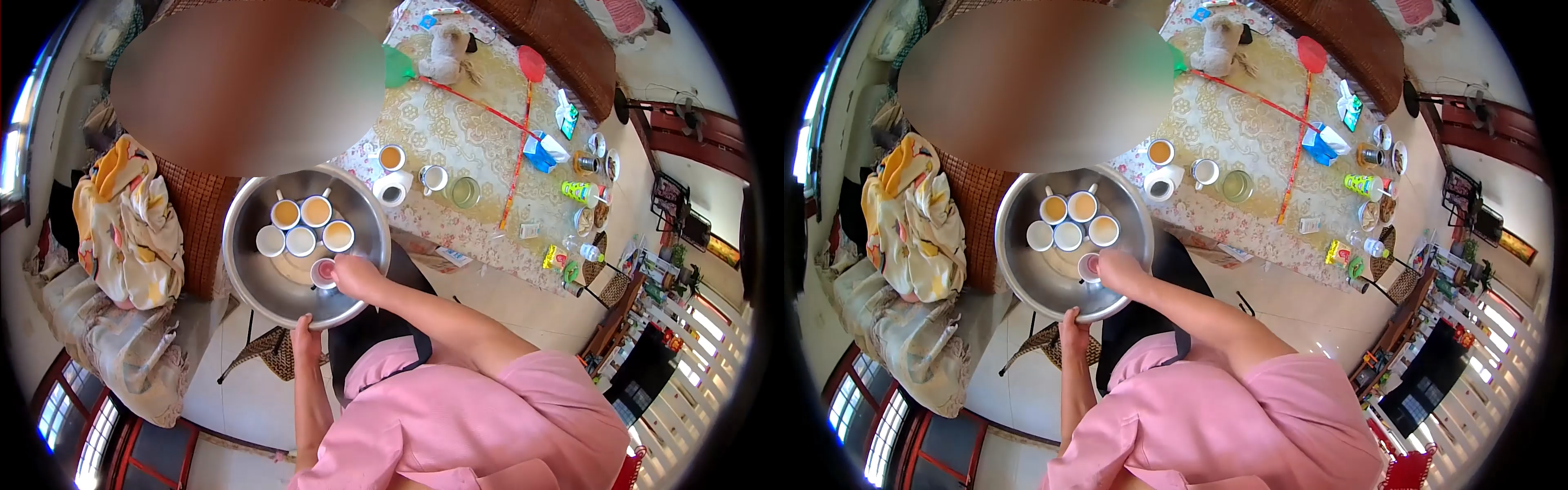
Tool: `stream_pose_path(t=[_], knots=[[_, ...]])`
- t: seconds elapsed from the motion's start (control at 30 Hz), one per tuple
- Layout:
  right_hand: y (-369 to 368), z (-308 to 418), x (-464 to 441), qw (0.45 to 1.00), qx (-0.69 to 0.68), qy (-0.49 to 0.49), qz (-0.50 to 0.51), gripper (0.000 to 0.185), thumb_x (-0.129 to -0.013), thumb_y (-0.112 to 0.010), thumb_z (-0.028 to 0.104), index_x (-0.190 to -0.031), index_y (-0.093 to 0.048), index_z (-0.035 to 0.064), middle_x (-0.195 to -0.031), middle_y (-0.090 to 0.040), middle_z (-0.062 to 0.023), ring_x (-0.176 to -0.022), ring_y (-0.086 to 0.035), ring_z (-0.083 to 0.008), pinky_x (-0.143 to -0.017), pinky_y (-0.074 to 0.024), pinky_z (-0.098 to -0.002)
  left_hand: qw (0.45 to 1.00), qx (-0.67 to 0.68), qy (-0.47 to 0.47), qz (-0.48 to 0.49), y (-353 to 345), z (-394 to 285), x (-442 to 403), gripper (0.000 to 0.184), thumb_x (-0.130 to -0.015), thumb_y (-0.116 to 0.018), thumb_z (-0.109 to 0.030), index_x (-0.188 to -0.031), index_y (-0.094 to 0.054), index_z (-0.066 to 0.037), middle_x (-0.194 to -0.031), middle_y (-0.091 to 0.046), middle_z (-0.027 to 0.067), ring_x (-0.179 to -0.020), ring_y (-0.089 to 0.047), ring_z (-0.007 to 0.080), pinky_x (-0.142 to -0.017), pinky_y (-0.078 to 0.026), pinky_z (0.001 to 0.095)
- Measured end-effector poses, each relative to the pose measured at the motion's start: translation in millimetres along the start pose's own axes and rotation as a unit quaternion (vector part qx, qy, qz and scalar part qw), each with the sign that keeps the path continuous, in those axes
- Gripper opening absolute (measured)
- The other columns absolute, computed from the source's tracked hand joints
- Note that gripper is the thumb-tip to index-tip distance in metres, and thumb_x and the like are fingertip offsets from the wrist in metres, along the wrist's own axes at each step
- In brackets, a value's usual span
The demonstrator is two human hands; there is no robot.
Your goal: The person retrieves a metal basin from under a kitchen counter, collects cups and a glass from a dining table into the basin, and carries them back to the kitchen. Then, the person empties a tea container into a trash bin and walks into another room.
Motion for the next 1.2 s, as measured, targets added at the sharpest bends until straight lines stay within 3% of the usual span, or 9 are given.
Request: stream_pose_path(t=[0.07,0.2,0.27,0.47,0.63,0.8,0.87,1.03,1.2], knots=[[17,3,8,0.999,0.027,0.025,0.029,0.023,-0.081,-0.051,0.022,-0.086,-0.056,-0.0001,-0.079,-0.059,-0.0211,-0.075,-0.058,-0.0362,-0.066,-0.0453,-0.0443,1.000,-0.001,0.005,0.005,12,6,-7,0.023,-0.075,-0.051,-0.004,-0.097,-0.049,0.003,-0.088,-0.054,0.0085,-0.085,-0.055,0.0205,-0.077,-0.046,0.0368],[129,-46,3,0.979,0.035,0.095,-0.175,0.013,-0.080,-0.048,0.018,-0.088,-0.054,0.0090,-0.082,-0.056,-0.0141,-0.076,-0.054,-0.0347,-0.065,-0.0440,-0.0439,1.000,0.020,-0.002,0.017,0,0,-3,0.039,-0.073,-0.051,-0.003,-0.111,-0.043,0.003,-0.099,-0.051,0.0093,-0.089,-0.054,0.0214,-0.079,-0.046,0.0357],[182,-141,-41,0.942,0.185,0.009,-0.280,0.015,-0.076,-0.050,0.010,-0.089,-0.053,0.0032,-0.089,-0.054,-0.0160,-0.084,-0.054,-0.0330,-0.072,-0.0455,-0.0426,0.999,0.020,-0.003,0.031,-8,-1,-8,0.041,-0.073,-0.051,-0.003,-0.113,-0.042,0.003,-0.101,-0.051,0.0096,-0.090,-0.054,0.0213,-0.079,-0.046,0.0353],[180,-221,-103,0.929,0.353,-0.068,-0.085,0.019,-0.072,-0.050,0.009,-0.089,-0.059,0.0053,-0.099,-0.055,-0.0125,-0.097,-0.051,-0.0285,-0.074,-0.0462,-0.0384,1.000,0.012,-0.003,-0.009,6,1,-3,0.047,-0.072,-0.050,-0.002,-0.118,-0.040,0.000,-0.107,-0.050,0.0089,-0.096,-0.053,0.0211,-0.079,-0.048,0.0350],[159,-263,-130,0.920,0.380,-0.092,0.022,0.022,-0.071,-0.052,0.009,-0.090,-0.061,0.0068,-0.092,-0.059,-0.0124,-0.086,-0.057,-0.0275,-0.067,-0.0492,-0.0374,0.999,0.034,0.006,-0.001,14,14,-12,0.048,-0.073,-0.048,-0.001,-0.120,-0.039,0.000,-0.109,-0.049,0.0089,-0.100,-0.050,0.0205,-0.084,-0.044,0.0341],[171,-228,-134,0.928,0.362,0.017,-0.084,0.013,-0.071,-0.051,0.008,-0.081,-0.059,0.0074,-0.085,-0.058,-0.0119,-0.081,-0.057,-0.0280,-0.065,-0.0497,-0.0373,0.999,0.039,0.010,-0.011,0,12,-5,0.047,-0.073,-0.048,-0.001,-0.119,-0.039,0.000,-0.110,-0.048,0.0096,-0.100,-0.051,0.0205,-0.083,-0.044,0.0338],[180,-215,-136,0.933,0.332,0.053,-0.127,0.010,-0.070,-0.050,0.007,-0.077,-0.058,0.0081,-0.084,-0.057,-0.0114,-0.082,-0.057,-0.0279,-0.066,-0.0494,-0.0366,0.997,0.048,-0.031,-0.057,-18,-4,6,0.019,-0.074,-0.050,-0.003,-0.093,-0.053,0.002,-0.088,-0.055,0.0075,-0.083,-0.056,0.0192,-0.071,-0.047,0.0324],[180,-193,-136,0.934,0.308,0.086,-0.158,0.017,-0.074,-0.048,0.007,-0.090,-0.050,0.0050,-0.088,-0.052,-0.0129,-0.078,-0.057,-0.0288,-0.063,-0.0495,-0.0386,0.997,0.038,-0.007,-0.064,11,12,-8,0.015,-0.075,-0.050,-0.003,-0.089,-0.052,0.001,-0.084,-0.055,0.0056,-0.078,-0.056,0.0172,-0.065,-0.047,0.0303],[174,-191,-120,0.935,0.280,0.135,-0.172,0.022,-0.077,-0.046,0.007,-0.098,-0.045,0.0057,-0.096,-0.049,-0.0142,-0.079,-0.057,-0.0290,-0.063,-0.0492,-0.0389,0.997,0.037,-0.026,-0.055,-7,2,-3,0.028,-0.074,-0.050,-0.003,-0.102,-0.049,0.002,-0.093,-0.055,0.0074,-0.083,-0.056,0.0185,-0.069,-0.048,0.0314]])
Point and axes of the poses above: each hand's wrist, its own x-axis away from the middle knuckle, its own y-axis out of the back of the hand, z = x × y, the point moved 9 cm from there along -x, towards the middle knuckle
